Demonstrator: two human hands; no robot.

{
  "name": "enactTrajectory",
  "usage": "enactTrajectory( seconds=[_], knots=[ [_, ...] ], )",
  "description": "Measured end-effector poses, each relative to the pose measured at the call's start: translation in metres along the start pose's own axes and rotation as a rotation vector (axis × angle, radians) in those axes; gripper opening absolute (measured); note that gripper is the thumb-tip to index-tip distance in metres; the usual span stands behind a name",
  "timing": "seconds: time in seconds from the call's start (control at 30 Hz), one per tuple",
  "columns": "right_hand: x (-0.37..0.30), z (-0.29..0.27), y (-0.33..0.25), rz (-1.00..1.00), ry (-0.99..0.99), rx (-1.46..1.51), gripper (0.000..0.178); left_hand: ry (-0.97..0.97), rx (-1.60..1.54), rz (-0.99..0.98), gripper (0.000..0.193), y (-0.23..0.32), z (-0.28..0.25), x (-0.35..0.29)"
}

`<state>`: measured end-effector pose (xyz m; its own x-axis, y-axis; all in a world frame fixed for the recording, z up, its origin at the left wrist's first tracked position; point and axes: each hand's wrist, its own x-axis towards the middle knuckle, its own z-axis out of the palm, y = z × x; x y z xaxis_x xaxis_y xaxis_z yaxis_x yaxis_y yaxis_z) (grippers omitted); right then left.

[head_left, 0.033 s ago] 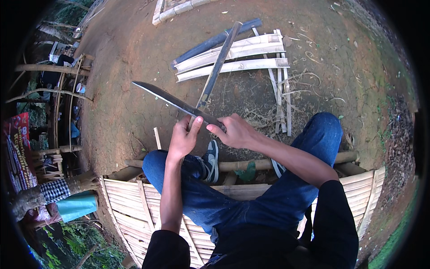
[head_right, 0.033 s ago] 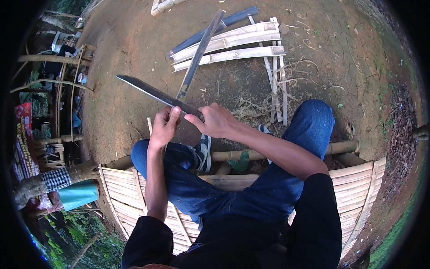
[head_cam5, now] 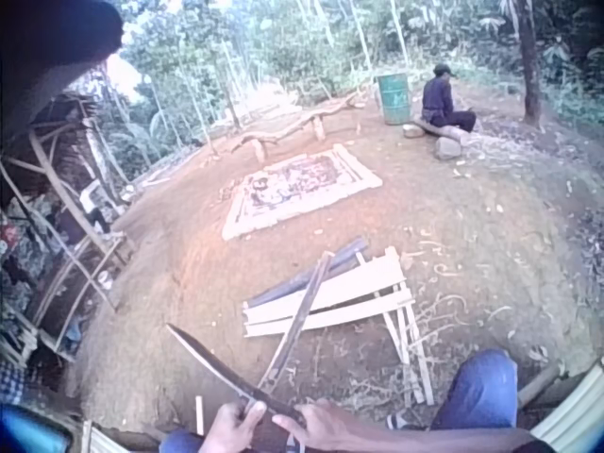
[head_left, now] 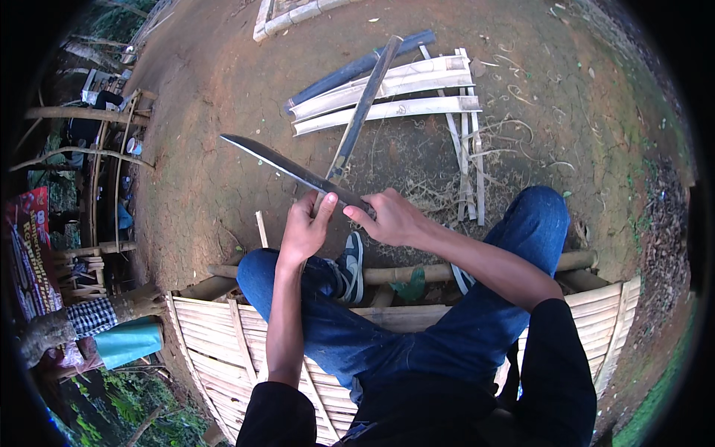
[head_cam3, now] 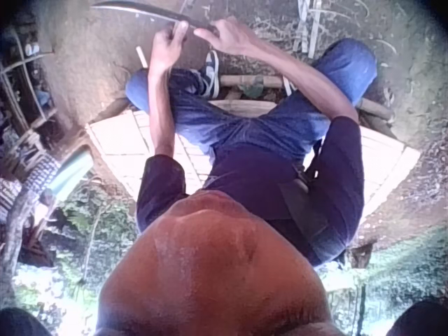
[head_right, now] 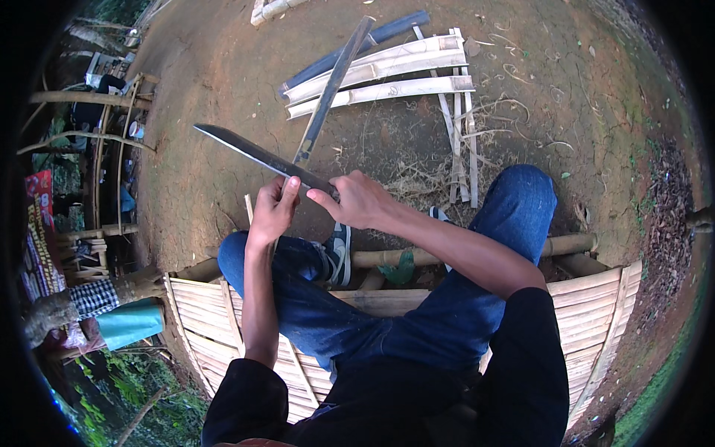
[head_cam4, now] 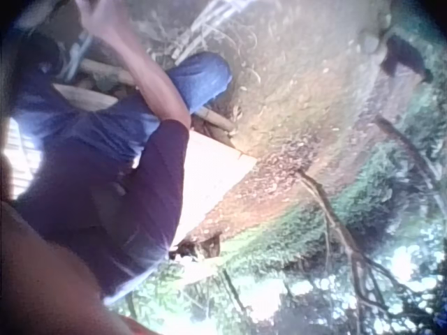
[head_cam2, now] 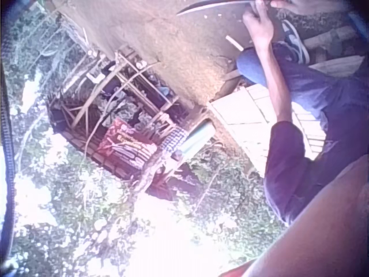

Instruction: The person strips layers from a bamboo pole using a large knife while seated on a bamboo platform.

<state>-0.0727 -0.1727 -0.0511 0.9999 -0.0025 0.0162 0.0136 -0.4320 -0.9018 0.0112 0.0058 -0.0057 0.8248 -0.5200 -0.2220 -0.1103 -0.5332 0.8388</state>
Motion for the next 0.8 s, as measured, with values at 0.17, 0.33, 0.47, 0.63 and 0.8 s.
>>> enactTrajectory(
  seconds=[0.17,0.33,0.47,0.63,0.8],
  knots=[
    [-0.001,0.002,0.001,0.03,-0.016,0.015,0.072,-0.001,0.008,0.025,0.038,-0.003,0.001,0.001],
    [-0.003,-0.001,-0.002,-0.002,0.015,-0.02,0.062,0.001,-0.007,0.031,0.04,-0.002,0.001,0.0],
    [-0.004,0.001,-0.002,0.002,0.035,-0.022,0.062,-0.007,0.014,0.041,0.043,-0.006,0.001,0.002],
    [-0.003,0.0,-0.008,0.031,0.043,-0.076,0.063,-0.018,0.043,0.051,0.048,-0.014,-0.002,0.004],
    [-0.003,0.001,-0.002,0.033,0.043,-0.062,0.07,0.027,0.103,0.02,0.052,-0.01,0.001,0.004]
  ],
)
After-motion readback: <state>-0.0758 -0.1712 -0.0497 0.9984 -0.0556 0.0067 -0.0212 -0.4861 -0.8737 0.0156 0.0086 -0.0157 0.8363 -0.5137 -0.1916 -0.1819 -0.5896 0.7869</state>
